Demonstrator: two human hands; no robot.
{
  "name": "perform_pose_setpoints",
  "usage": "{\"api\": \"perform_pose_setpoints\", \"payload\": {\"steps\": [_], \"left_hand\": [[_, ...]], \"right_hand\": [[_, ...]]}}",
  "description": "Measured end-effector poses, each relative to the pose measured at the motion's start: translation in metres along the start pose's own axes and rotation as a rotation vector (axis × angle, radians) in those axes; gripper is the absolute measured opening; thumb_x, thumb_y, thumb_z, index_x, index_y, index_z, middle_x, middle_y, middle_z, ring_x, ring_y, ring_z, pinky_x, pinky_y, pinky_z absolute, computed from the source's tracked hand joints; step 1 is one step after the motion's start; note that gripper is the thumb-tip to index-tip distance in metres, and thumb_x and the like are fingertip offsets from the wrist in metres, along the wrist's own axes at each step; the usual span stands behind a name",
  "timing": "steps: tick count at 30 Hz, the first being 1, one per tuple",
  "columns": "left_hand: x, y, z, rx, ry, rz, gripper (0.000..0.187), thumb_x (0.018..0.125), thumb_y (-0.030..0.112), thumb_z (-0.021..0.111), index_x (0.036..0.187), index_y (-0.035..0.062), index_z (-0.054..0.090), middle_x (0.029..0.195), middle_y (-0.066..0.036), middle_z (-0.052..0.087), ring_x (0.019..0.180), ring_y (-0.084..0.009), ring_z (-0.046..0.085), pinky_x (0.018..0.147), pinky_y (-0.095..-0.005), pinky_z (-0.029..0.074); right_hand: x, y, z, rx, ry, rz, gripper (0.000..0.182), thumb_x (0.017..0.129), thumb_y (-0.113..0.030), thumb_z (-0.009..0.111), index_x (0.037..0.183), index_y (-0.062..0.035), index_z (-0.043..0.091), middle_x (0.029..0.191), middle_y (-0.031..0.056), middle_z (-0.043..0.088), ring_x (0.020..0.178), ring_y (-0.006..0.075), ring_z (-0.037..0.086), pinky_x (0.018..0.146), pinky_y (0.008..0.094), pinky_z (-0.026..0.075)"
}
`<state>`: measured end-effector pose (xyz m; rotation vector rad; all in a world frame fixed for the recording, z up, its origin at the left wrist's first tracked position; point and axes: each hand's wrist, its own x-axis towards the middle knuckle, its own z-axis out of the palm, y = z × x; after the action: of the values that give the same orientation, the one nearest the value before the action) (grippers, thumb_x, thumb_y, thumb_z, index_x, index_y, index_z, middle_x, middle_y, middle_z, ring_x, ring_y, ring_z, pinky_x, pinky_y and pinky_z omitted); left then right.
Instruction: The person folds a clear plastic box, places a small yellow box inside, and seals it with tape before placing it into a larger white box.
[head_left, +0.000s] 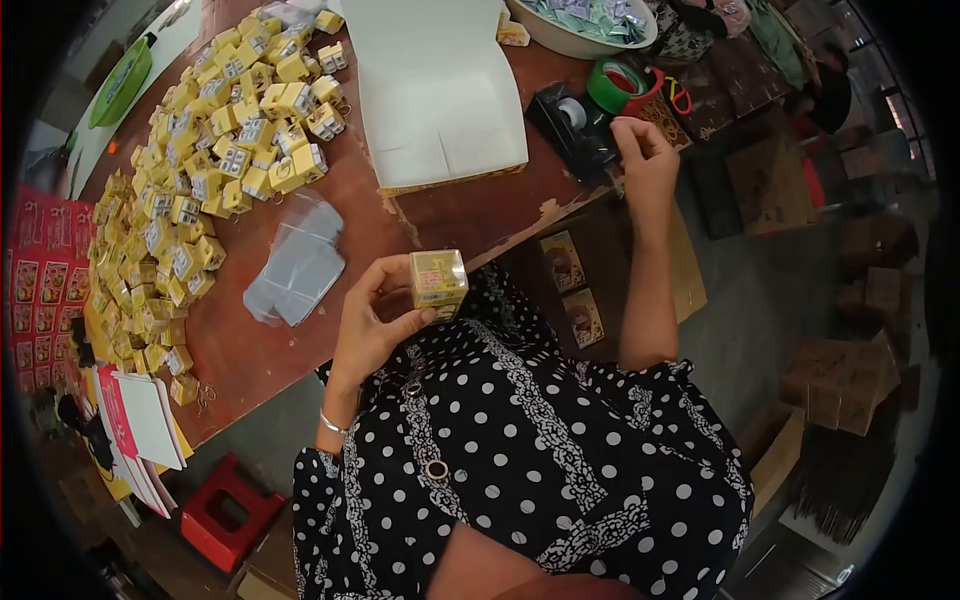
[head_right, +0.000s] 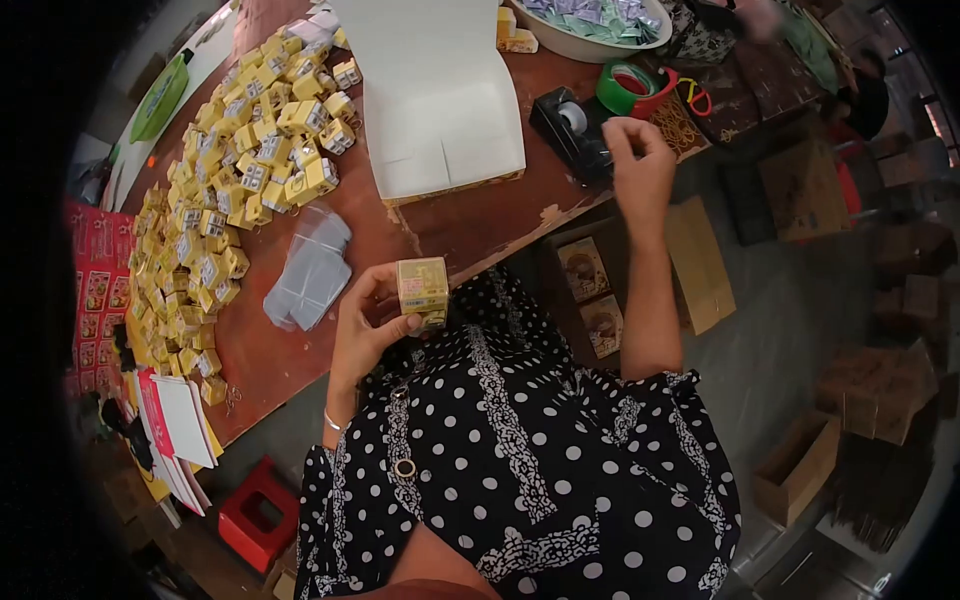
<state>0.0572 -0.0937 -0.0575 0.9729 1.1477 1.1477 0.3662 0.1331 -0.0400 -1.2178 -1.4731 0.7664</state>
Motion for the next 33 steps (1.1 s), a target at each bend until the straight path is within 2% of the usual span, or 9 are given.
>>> {"api": "perform_pose_setpoints", "payload": {"steps": [2,5,7,11,17,19,22,28,33], "left_hand": [[0.002,-0.003,0.002,-0.013,-0.004,-0.009,0.054,0.081,-0.002,0.080,0.130,0.0012,0.056,0.121,-0.008,0.068,0.114,-0.0167,0.064,0.104,-0.0330,0.049],[0.002,-0.008,0.005,-0.012,-0.005,-0.067,0.054,0.081,-0.003,0.080,0.129,0.0011,0.056,0.121,-0.008,0.068,0.114,-0.0174,0.064,0.104,-0.0337,0.049],[0.003,-0.009,0.008,0.005,0.004,-0.065,0.055,0.081,-0.002,0.081,0.130,0.0011,0.056,0.122,-0.008,0.068,0.115,-0.0175,0.064,0.104,-0.0337,0.049],[0.001,-0.005,0.008,0.041,0.009,-0.060,0.055,0.081,-0.002,0.081,0.130,0.0010,0.056,0.122,-0.008,0.068,0.115,-0.0175,0.064,0.104,-0.0339,0.049],[0.000,-0.004,0.006,0.008,0.000,-0.043,0.056,0.081,-0.002,0.081,0.130,0.0007,0.056,0.123,-0.008,0.068,0.115,-0.0177,0.064,0.104,-0.0343,0.049],[0.000,-0.005,0.006,0.005,-0.008,-0.040,0.056,0.081,-0.002,0.081,0.130,0.0003,0.055,0.123,-0.008,0.068,0.115,-0.0177,0.064,0.105,-0.0345,0.049],[0.000,-0.004,0.008,0.027,-0.014,-0.048,0.056,0.081,-0.002,0.081,0.131,0.0003,0.055,0.124,-0.009,0.068,0.116,-0.0177,0.064,0.105,-0.0349,0.048],[0.000,-0.005,0.008,-0.011,-0.016,-0.049,0.057,0.081,-0.001,0.082,0.131,0.0004,0.055,0.125,-0.009,0.067,0.116,-0.0177,0.064,0.105,-0.0350,0.048],[-0.002,-0.003,0.008,-0.008,-0.004,-0.032,0.057,0.081,0.000,0.082,0.131,0.0005,0.055,0.123,-0.009,0.068,0.116,-0.0180,0.064,0.105,-0.0350,0.048]], "right_hand": [[0.029,0.039,-0.027,-0.098,0.077,-0.053,0.023,0.091,-0.021,0.073,0.096,0.0018,0.073,0.086,0.0041,0.068,0.079,0.0093,0.061,0.072,0.0282,0.050],[0.044,0.074,-0.040,-0.289,-0.167,-0.100,0.027,0.093,-0.024,0.071,0.097,0.0023,0.073,0.082,0.0030,0.067,0.073,0.0094,0.059,0.069,0.0280,0.048],[0.047,0.066,-0.037,-0.266,-0.412,0.209,0.030,0.093,-0.026,0.071,0.096,0.0036,0.072,0.079,0.0024,0.066,0.068,0.0096,0.056,0.065,0.0297,0.046],[0.047,0.084,-0.031,-0.303,-0.362,0.160,0.029,0.093,-0.025,0.071,0.096,0.0036,0.071,0.075,0.0005,0.065,0.065,0.0081,0.053,0.061,0.0299,0.045],[0.037,0.077,-0.032,0.050,-0.368,0.299,0.022,0.095,-0.022,0.070,0.098,-0.0004,0.072,0.094,0.0004,0.069,0.071,0.0055,0.055,0.061,0.0258,0.044],[0.029,0.068,-0.029,0.205,-0.262,0.401,0.020,0.096,-0.022,0.070,0.096,-0.0019,0.072,0.120,0.0066,0.067,0.079,0.0069,0.059,0.066,0.0253,0.049],[0.022,0.061,-0.033,0.312,-0.229,0.375,0.020,0.096,-0.021,0.070,0.095,-0.0004,0.071,0.137,0.0134,0.059,0.093,0.0109,0.064,0.075,0.0264,0.055],[0.000,0.091,-0.039,0.339,-0.171,0.303,0.019,0.094,-0.014,0.073,0.094,0.0052,0.068,0.143,0.0241,0.053,0.114,0.0199,0.063,0.085,0.0304,0.059],[-0.011,0.104,-0.030,0.296,-0.140,0.187,0.017,0.095,-0.011,0.070,0.094,0.0058,0.068,0.137,0.0245,0.058,0.109,0.0184,0.065,0.081,0.0298,0.059]]}}
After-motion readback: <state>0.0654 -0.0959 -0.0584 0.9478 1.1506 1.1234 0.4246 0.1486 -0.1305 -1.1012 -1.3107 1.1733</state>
